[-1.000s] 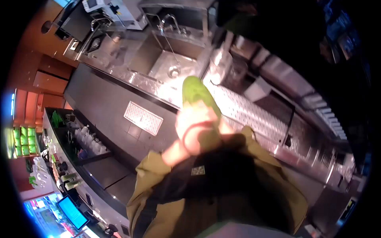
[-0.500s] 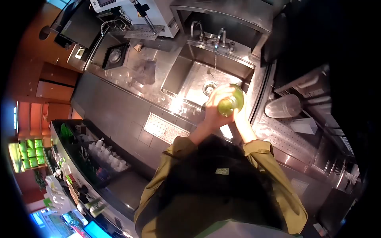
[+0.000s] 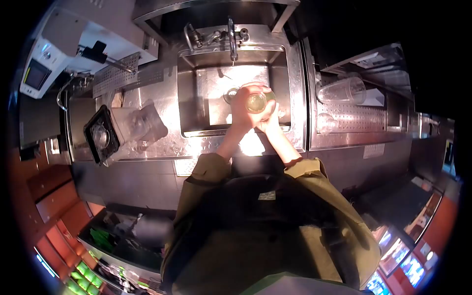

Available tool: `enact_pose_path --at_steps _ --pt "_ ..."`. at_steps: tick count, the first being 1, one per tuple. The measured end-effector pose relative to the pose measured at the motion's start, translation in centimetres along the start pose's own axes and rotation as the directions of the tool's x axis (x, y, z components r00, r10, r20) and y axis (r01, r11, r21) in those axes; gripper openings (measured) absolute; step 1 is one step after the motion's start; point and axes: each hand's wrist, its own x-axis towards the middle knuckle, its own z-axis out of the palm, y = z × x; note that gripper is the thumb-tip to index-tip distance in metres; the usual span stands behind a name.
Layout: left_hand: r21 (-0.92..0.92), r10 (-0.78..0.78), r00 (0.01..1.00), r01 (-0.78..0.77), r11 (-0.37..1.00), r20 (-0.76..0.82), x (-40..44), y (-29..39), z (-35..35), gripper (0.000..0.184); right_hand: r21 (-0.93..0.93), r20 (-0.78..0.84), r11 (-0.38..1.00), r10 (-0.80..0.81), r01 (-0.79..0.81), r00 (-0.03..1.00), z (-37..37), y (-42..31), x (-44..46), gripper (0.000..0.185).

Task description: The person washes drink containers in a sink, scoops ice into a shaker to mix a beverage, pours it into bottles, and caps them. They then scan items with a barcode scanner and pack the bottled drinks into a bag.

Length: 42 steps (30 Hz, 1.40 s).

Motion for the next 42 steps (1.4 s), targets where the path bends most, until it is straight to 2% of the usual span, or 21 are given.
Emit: enact_pose_path --at_steps 5,7,9,10,11,12,13,14,16,18,22,24,26,28,29,30,31,33,35,38,42 --pt "-0.001 0.016 1.000 -0.016 1.000 0.020 0.2 -0.3 0.0 0.028 0.048 -0.058 0.994 -0.096 0.099 0.994 0.1 1.0 -0.5 0.057" --pt "0.264 0.037 0.995 -0.011 0.964 -0.092 0.1 -1.5 -0.5 0.020 0.260 0.327 0.959 0.024 -0.114 0.945 -7.0 0.0 3.2 0.059" --pt "-0.162 -0.365 0.903 0.335 0.928 -0.226 1.6 -1.3 -1.3 0.018 0.139 -0.294 0.987 -0.040 0.085 0.955 -1.3 0.8 0.7 0.067" --pt "-0.389 -0.541 0.794 0.422 0.819 -0.278 2.4 -1.1 -1.7 0.019 0.186 -0.229 0.979 -0.040 0.084 0.973 -2.1 0.7 1.0 0.072" --pt "-0.697 -0.692 0.711 0.433 0.572 -0.126 2.5 -3.3 -2.8 0.018 0.229 -0.160 0.970 -0.042 0.078 0.986 -2.9 0.2 1.3 0.077" --pt "-0.729 -0.772 0.634 0.510 0.456 -0.039 2.0 -6.8 -3.2 0.019 0.368 -0.146 0.923 -0.067 0.117 0.987 -2.3 0.1 0.0 0.051" --pt "-0.752 -0.832 0.552 0.569 0.333 0.049 0.6 -11.8 -3.4 0.020 0.400 0.053 0.915 -0.081 0.053 0.995 -4.3 -0.1 0.2 0.049" --pt "-0.768 -0.874 0.469 0.605 0.211 0.129 -1.6 -16.4 -3.9 0.021 0.429 -0.051 0.900 -0.064 0.080 0.997 -4.7 -0.8 -0.1 0.050" --pt "-0.056 -0.913 0.404 0.914 0.401 0.056 -7.1 -25.4 -3.9 0.046 0.401 -0.225 0.903 -0.066 0.154 0.972 -4.9 -2.0 -0.8 0.048" --pt "0.528 -0.933 0.356 0.803 0.277 -0.053 -10.4 -26.1 -5.0 0.054 0.447 -0.153 0.891 -0.014 0.082 0.988 -6.9 -3.2 -0.8 0.054" --pt "0.801 -0.952 0.277 0.595 0.066 -0.127 -12.2 -23.9 -5.6 0.072 0.298 -0.196 0.942 -0.096 0.153 0.976 -5.2 -3.8 -2.6 0.054" --pt "0.817 -0.926 0.357 0.566 0.112 -0.121 -10.6 -22.1 -6.2 0.081 0.296 -0.228 0.945 -0.071 0.138 0.971 -5.1 -4.1 -2.8 0.053" --pt "0.673 -0.758 0.636 0.625 0.396 -0.144 -7.1 -18.1 -8.3 0.086 0.297 -0.207 0.948 -0.056 0.117 0.977 -5.5 -4.4 -2.6 0.053" --pt "0.500 -0.487 0.835 0.545 0.673 -0.255 -2.8 -8.2 -12.6 0.051 0.345 -0.181 0.935 -0.018 0.080 0.983 -6.1 -4.6 -2.5 0.054" --pt "0.455 -0.209 0.900 0.381 0.805 -0.384 -1.8 -5.1 -15.6 0.041 0.341 -0.179 0.937 -0.013 0.075 0.984 -6.0 -4.5 -2.5 0.056" --pt "0.687 0.239 0.850 0.181 0.704 -0.469 -1.1 -1.3 -18.5 0.035 0.346 -0.174 0.937 0.004 0.057 0.985 -6.0 -4.4 -2.6 0.056" --pt "0.859 0.336 0.842 0.252 0.447 -0.422 -1.8 0.5 -22.8 0.038 0.352 -0.166 0.935 0.019 0.042 0.986 -5.6 -4.2 -2.6 0.057" --pt "0.825 0.145 0.826 0.559 -0.091 -0.544 -1.6 7.1 -26.1 0.032 0.354 -0.132 0.935 0.051 -0.001 0.990 -6.7 -4.0 -2.1 0.057" --pt "0.753 -0.032 0.831 0.485 -0.445 -0.555 -5.3 5.4 -29.9 0.024 0.365 -0.113 0.931 0.074 -0.027 0.991 -6.9 -3.9 -1.8 0.057" --pt "0.856 -0.131 0.878 0.399 -0.330 -0.460 -6.1 5.9 -32.4 0.019 0.359 -0.098 0.932 0.088 -0.047 0.991 -4.9 -3.1 -2.7 0.057" --pt "0.953 0.200 0.932 0.293 0.069 -0.301 -4.9 9.0 -31.0 0.019 0.401 -0.132 0.915 0.106 -0.044 0.986 -3.7 -3.0 -3.4 0.058"
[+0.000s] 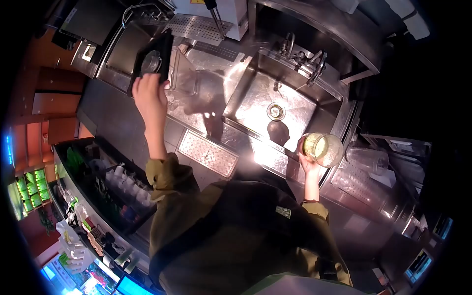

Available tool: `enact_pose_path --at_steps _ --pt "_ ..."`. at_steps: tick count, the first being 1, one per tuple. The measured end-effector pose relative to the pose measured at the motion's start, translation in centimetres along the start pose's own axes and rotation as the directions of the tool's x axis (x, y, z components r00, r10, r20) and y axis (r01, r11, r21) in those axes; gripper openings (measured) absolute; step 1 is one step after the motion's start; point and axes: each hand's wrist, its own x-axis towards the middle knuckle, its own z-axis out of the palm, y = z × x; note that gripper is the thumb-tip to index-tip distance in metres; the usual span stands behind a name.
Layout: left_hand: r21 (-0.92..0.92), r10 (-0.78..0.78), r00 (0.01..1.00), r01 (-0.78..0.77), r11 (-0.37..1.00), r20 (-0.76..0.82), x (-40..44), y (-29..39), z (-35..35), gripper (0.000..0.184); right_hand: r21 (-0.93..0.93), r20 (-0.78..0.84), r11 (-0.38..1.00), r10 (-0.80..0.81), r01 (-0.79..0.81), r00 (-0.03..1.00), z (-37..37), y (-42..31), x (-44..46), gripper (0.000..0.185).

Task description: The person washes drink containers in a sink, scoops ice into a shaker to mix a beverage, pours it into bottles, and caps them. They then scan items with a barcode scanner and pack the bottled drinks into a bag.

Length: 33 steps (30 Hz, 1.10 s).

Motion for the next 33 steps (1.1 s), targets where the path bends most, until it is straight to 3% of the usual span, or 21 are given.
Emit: enact_pose_path --at_steps 2,3,4,7,10,13,15,16,17,18,19,20,21,22,23,24,25,26,27,29,33 --pt "-0.165 0.144 0.989 -0.138 0.977 0.029 0.0 3.2 -1.7 0.018 0.027 -0.006 1.000 -0.014 0.015 1.000 0.2 0.0 -0.1 0.059" --pt "-0.237 0.248 0.957 -0.278 0.931 -0.149 -1.0 4.7 -0.8 0.015 0.021 -0.012 1.000 -0.012 0.012 1.000 0.3 -0.1 -0.4 0.058" --pt "-0.307 0.208 0.973 -0.168 0.937 0.102 -1.6 6.9 -1.7 0.015 0.016 -0.017 1.000 -0.008 0.009 1.000 0.5 -0.3 -0.8 0.056" --pt "-0.493 0.318 0.923 -0.178 0.852 0.217 -5.6 10.6 2.2 0.018 0.013 -0.022 1.000 0.001 -0.001 1.000 1.1 -0.3 -2.0 0.055" --pt "-0.481 0.216 0.929 -0.047 0.875 0.300 -9.0 10.5 10.9 0.016 0.052 0.001 0.997 0.053 -0.053 0.999 0.6 -1.4 -2.4 0.055" --pt "-0.352 0.181 0.924 -0.055 0.935 0.336 -12.0 7.3 19.8 0.016 0.010 -0.015 0.996 -0.090 0.090 0.996 -0.4 -1.9 -2.8 0.055" --pt "-0.270 0.068 0.918 0.044 0.962 0.391 -12.6 5.8 22.0 0.020 -0.020 -0.028 0.993 -0.120 0.120 0.992 -0.9 -2.2 -3.1 0.054" --pt "-0.255 0.008 0.924 0.097 0.962 0.382 -12.8 5.6 22.2 0.033 -0.036 -0.037 0.991 -0.133 0.132 0.990 -1.1 -2.2 -3.3 0.054" --pt "-0.217 0.024 0.966 0.034 0.976 0.257 -13.0 5.0 22.9 0.046 -0.053 -0.042 0.988 -0.145 0.143 0.989 -1.3 -2.3 -3.4 0.054" --pt "-0.449 0.012 0.940 0.151 0.881 0.340 -11.6 4.2 20.7 0.053 -0.071 0.016 0.990 -0.121 0.122 0.992 -2.0 -2.8 -3.2 0.062" --pt "-0.566 0.012 0.997 0.036 0.824 0.082 -10.0 4.0 17.5 0.051 -0.093 0.038 0.986 -0.136 0.139 0.990 -2.0 -2.7 -3.0 0.065" --pt "-0.340 -0.156 0.978 0.194 0.920 0.137 -12.7 -1.5 19.4 0.063 -0.100 0.054 0.981 -0.163 0.168 0.985 -2.0 -2.1 -3.2 0.068" --pt "-0.354 -0.496 0.868 0.462 0.813 -0.007 -9.6 -0.5 13.9 0.052 -0.101 0.055 0.972 -0.206 0.211 0.977 -2.6 -2.0 -3.9 0.071" --pt "-0.479 -0.545 0.757 0.351 0.805 -0.362 -6.0 0.7 8.8 0.053 -0.104 0.070 0.984 -0.139 0.146 0.988 -3.4 -2.7 -3.6 0.076" --pt "-0.350 -0.518 0.652 0.382 0.855 -0.553 -5.8 -3.1 8.7 0.052 0.006 0.006 0.994 -0.108 0.108 0.994 -2.8 -2.3 -4.1 0.072" --pt "-0.225 -0.541 0.616 0.517 0.826 -0.572 -6.0 -6.3 9.1 0.056 -0.077 0.028 0.991 -0.107 0.109 0.994 -2.7 -2.2 -4.2 0.069" --pt "-0.338 -0.610 0.619 0.509 0.791 -0.495 -7.1 -10.8 11.8 0.061 -0.067 -0.025 0.988 -0.141 0.139 0.990 -2.3 -1.7 -4.7 0.065" --pt "-0.540 -0.698 0.709 0.549 0.638 -0.105 -8.5 -15.2 13.8 0.067 -0.078 0.026 0.988 -0.132 0.133 0.991 -2.2 -1.5 -5.1 0.064" --pt "-0.622 -0.648 0.758 0.470 0.626 -0.080 -8.6 -15.3 13.4 0.069 -0.087 0.080 0.987 -0.125 0.132 0.989 -2.9 -1.5 -6.5 0.063" --pt "-0.775 -0.656 0.734 0.515 0.367 0.177 -8.8 -19.4 14.4 0.066 -0.095 0.124 0.987 -0.116 0.128 0.985 -2.6 -1.3 -7.9 0.054" --pt "-0.651 -0.656 0.708 0.631 0.421 0.262 -8.6 -20.9 14.5 0.039 -0.025 0.007 0.998 -0.049 0.050 0.999 -4.2 -2.9 -9.0 0.042"
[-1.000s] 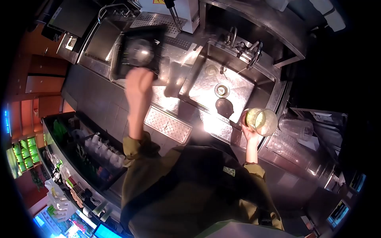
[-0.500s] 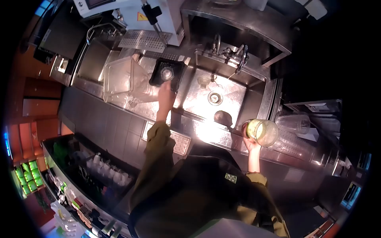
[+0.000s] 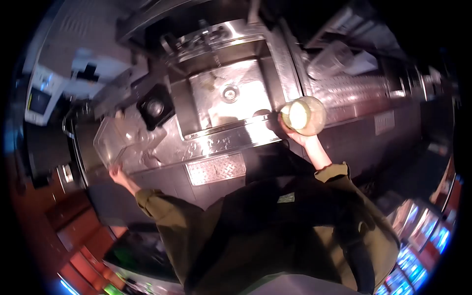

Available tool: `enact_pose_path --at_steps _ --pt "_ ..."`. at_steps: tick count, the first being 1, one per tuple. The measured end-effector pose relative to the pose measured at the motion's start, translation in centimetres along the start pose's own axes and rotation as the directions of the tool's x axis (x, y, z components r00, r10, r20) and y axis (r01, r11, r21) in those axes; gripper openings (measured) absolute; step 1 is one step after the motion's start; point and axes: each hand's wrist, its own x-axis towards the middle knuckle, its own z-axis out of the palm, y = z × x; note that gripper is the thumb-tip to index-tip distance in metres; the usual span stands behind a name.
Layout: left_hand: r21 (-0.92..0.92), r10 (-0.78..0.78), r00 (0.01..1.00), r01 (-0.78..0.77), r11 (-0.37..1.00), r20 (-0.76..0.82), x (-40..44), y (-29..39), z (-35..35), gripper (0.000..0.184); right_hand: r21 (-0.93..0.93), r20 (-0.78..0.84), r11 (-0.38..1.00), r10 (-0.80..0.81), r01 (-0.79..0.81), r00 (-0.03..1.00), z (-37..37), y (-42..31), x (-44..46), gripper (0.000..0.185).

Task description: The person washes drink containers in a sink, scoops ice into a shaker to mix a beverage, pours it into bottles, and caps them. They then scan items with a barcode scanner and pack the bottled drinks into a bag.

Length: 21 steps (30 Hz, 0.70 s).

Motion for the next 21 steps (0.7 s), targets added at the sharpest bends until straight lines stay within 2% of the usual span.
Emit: enact_pose_path --at_steps 2,4,5,6,7,8,9,10,11,12,14,15,16,17,18,19,20,21 --pt "-0.054 0.088 0.987 -0.096 0.994 -0.136 -3.5 4.4 2.5 0.033 -0.002 0.082 1.000 0.009 -0.008 0.997 2.6 1.5 -3.3 0.039" --pt "0.026 0.256 0.958 -0.255 0.967 -0.131 -7.1 8.5 1.7 0.031 -0.020 0.412 0.998 0.058 -0.055 0.909 -2.1 -1.5 -2.7 0.051" --pt "0.083 0.315 0.945 -0.308 0.948 -0.090 -9.8 11.5 0.7 0.028 -0.022 0.379 0.999 -0.034 0.046 0.925 -3.7 -2.2 -2.3 0.046" --pt "0.141 0.305 0.949 -0.292 0.946 -0.077 -13.4 15.3 -0.1 0.026 0.077 0.340 0.994 0.047 -0.078 0.939 -3.6 -2.9 -3.4 0.045" --pt "0.154 0.354 0.935 -0.347 0.925 -0.022 -18.0 19.6 -0.6 0.028 0.186 0.298 0.964 0.128 -0.190 0.946 -3.6 -3.4 -4.6 0.044" --pt "0.159 0.321 0.947 -0.316 0.935 -0.001 -20.9 22.5 -2.2 0.030 -0.021 0.472 1.000 0.022 -0.014 0.881 -6.7 -5.1 -4.2 0.040" --pt "0.128 0.401 0.914 -0.405 0.905 0.057 -22.4 23.4 -3.9 0.034 -0.148 0.625 0.963 -0.085 0.225 0.776 -10.1 -6.8 -3.7 0.037" --pt "0.038 0.369 0.925 -0.374 0.927 0.091 -23.6 23.7 -5.9 0.037 -0.089 0.488 0.992 -0.039 0.094 0.872 -11.9 -8.2 -5.1 0.042" --pt "-0.079 0.351 0.905 -0.342 0.936 0.242 -26.1 25.3 -6.6 0.041 0.010 0.336 1.000 0.008 -0.012 0.942 -13.2 -9.5 -6.8 0.048" --pt "-0.194 0.346 0.854 -0.292 0.937 0.389 -28.6 26.9 -6.8 0.044 -0.001 0.475 0.998 -0.056 0.064 0.878 -14.5 -11.2 -8.7 0.056" --pt "-0.260 0.249 0.801 -0.120 0.958 0.545 -38.1 32.5 -2.8 0.048 0.048 0.714 0.977 -0.180 0.209 0.677 -16.9 -14.6 -12.4 0.073" --pt "-0.278 0.217 0.748 -0.045 0.960 0.627 -43.1 35.1 -0.3 0.050 -0.053 0.654 0.958 -0.181 0.283 0.734 -15.9 -16.3 -19.4 0.068" --pt "-0.301 0.187 0.690 0.047 0.952 0.700 -46.7 36.1 2.4 0.051 0.023 0.716 0.964 -0.200 0.263 0.669 -18.2 -18.8 -20.5 0.066" --pt "-0.300 0.244 0.544 0.015 0.954 0.803 -48.7 35.6 5.7 0.051 0.096 0.772 0.969 -0.218 0.230 0.597 -20.5 -21.2 -21.6 0.065" --pt "-0.320 0.289 0.492 -0.024 0.947 0.821 -52.4 35.7 9.5 0.049 0.159 0.821 0.970 -0.233 0.183 0.521 -22.7 -23.6 -22.8 0.063" --pt "-0.270 0.213 0.416 0.084 0.959 0.884 -59.0 39.1 12.8 0.050 0.180 0.766 0.953 -0.292 0.245 0.572 -24.0 -25.7 -25.3 0.062" --pt "-0.234 0.193 0.269 0.131 0.963 0.944 -62.6 39.8 16.2 0.050 0.188 0.700 0.934 -0.344 0.303 0.626 -24.9 -27.6 -28.2 0.063" --pt "-0.253 0.213 0.182 0.228 0.940 0.960 -67.4 40.8 19.5 0.049 0.279 0.709 0.927 -0.376 0.252 0.596 -26.2 -29.6 -31.2 0.063"
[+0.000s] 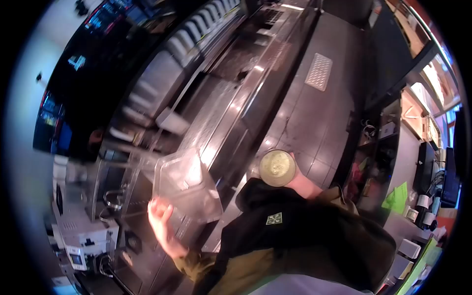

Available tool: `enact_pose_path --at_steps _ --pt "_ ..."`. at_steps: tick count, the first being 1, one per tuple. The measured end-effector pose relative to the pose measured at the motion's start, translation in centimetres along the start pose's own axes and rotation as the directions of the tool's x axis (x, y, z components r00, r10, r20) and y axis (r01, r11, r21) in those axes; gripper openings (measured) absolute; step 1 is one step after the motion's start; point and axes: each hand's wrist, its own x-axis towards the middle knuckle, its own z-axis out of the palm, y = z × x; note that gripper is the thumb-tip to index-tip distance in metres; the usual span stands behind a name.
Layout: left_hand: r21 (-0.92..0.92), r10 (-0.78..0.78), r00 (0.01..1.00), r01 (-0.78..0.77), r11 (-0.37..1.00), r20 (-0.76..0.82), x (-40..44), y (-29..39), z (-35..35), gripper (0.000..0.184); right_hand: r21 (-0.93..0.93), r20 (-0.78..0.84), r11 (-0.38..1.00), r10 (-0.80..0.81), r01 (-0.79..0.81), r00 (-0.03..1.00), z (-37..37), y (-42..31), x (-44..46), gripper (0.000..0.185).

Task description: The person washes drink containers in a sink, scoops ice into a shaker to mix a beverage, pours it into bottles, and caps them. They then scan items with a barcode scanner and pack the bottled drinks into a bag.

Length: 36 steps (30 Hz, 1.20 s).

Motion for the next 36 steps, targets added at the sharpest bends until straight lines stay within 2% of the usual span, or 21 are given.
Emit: enact_pose_path --at_steps 2,5,7,11,12,15,16,18,19,20,23,24,25,26,27,29,31,32,33,35,36 --pt "0.136 -0.022 0.993 0.005 0.991 0.119 3.9 0.3 11.2 0.042 0.193 0.077 0.981 -0.049 0.034 0.996 2.0 -5.9 -3.2 0.063" --pt "-0.031 0.100 0.958 -0.096 0.995 0.267 11.7 -1.8 27.0 0.039 -0.005 -0.289 0.935 -0.340 0.354 0.895 0.6 -16.3 -6.1 0.065" --pt "-0.028 0.159 0.946 -0.157 0.987 0.282 16.9 -2.9 37.4 0.039 0.032 -0.362 0.858 -0.468 0.512 0.806 1.9 -22.3 -6.8 0.048" --pt "-0.248 0.244 0.945 -0.188 0.950 0.217 28.4 -7.1 58.7 0.039 -0.017 -0.512 0.713 -0.608 0.700 0.607 -0.5 -36.9 -5.9 0.038" --pt "-0.285 0.241 0.952 -0.181 0.941 0.190 31.3 -8.3 64.1 0.042 0.094 -0.507 0.730 -0.549 0.676 0.664 -1.3 -40.7 -5.8 0.038" --pt "-0.329 0.314 0.943 -0.263 0.907 0.111 41.7 -14.1 78.6 0.047 0.106 -0.561 0.539 -0.662 0.836 0.497 3.9 -48.8 -3.3 0.040" --pt "-0.324 0.343 0.936 -0.303 0.896 0.075 44.1 -15.7 82.7 0.047 0.128 -0.618 0.561 -0.600 0.818 0.508 6.9 -51.4 -2.5 0.041" --pt "-0.304 0.343 0.939 -0.333 0.893 -0.019 48.0 -16.5 90.1 0.045 0.077 -0.594 0.533 -0.654 0.842 0.468 9.0 -57.3 -2.0 0.040" --pt "-0.324 0.360 0.930 -0.363 0.874 -0.072 50.9 -18.1 93.1 0.044 0.066 -0.583 0.521 -0.672 0.851 0.457 9.7 -59.7 -1.1 0.040" --pt "-0.408 0.325 0.941 -0.332 0.850 -0.088 52.4 -18.1 95.4 0.042 0.160 -0.597 0.564 -0.598 0.810 0.534 11.1 -62.1 -0.7 0.040" --pt "-0.474 0.303 0.932 -0.362 0.803 -0.198 57.3 -19.2 102.5 0.034 0.131 -0.629 0.512 -0.619 0.849 0.470 12.2 -70.4 1.1 0.043" --pt "-0.611 0.258 0.948 -0.316 0.726 -0.184 59.3 -20.3 104.7 0.032 -0.070 -0.456 0.640 -0.702 0.765 0.546 11.7 -73.6 1.8 0.045" --pt "-0.726 0.219 0.960 -0.275 0.630 -0.173 61.2 -21.6 106.2 0.030 -0.310 -0.263 0.654 -0.756 0.690 0.599 11.1 -76.8 2.5 0.048" --pt "-0.820 0.186 0.968 -0.243 0.519 -0.170 63.0 -23.0 107.3 0.028 -0.032 -0.344 0.721 -0.658 0.692 0.669 15.2 -79.0 4.1 0.048" --pt "-0.892 0.158 0.973 -0.217 0.396 -0.167 64.1 -23.7 107.7 0.026 0.008 -0.406 0.728 -0.624 0.685 0.668 16.1 -82.2 5.0 0.049" --pt "-0.890 0.047 0.961 -0.270 0.368 -0.273 64.2 -24.1 108.8 0.016 0.092 -0.523 0.727 -0.546 0.680 0.654 17.8 -88.8 6.8 0.051" --pt "-0.881 -0.043 0.934 -0.317 0.352 -0.354 65.8 -23.4 111.0 0.016 -0.088 -0.579 0.686 -0.625 0.722 0.523 16.3 -94.4 9.7 0.054" --pt "-0.534 0.129 0.844 -0.441 0.721 -0.521 66.0 -24.3 111.1 0.029 -0.118 -0.583 0.701 -0.623 0.704 0.522 16.8 -96.4 10.3 0.054" --pt "-0.047 0.293 0.698 -0.424 0.904 -0.654 66.0 -24.5 111.3 0.046 -0.110 -0.585 0.740 -0.588 0.663 0.559 18.0 -98.9 11.8 0.055" --pt "0.242 0.267 0.688 -0.136 0.961 -0.674 64.8 -23.3 111.4 0.055 -0.096 -0.592 0.802 -0.523 0.590 0.614 20.4 -103.0 14.0 0.056" --pt "0.435 0.337 0.621 0.009 0.900 -0.708 64.1 -22.3 111.7 0.063 -0.089 -0.595 0.830 -0.488 0.550 0.639 21.6 -104.7 15.6 0.056"
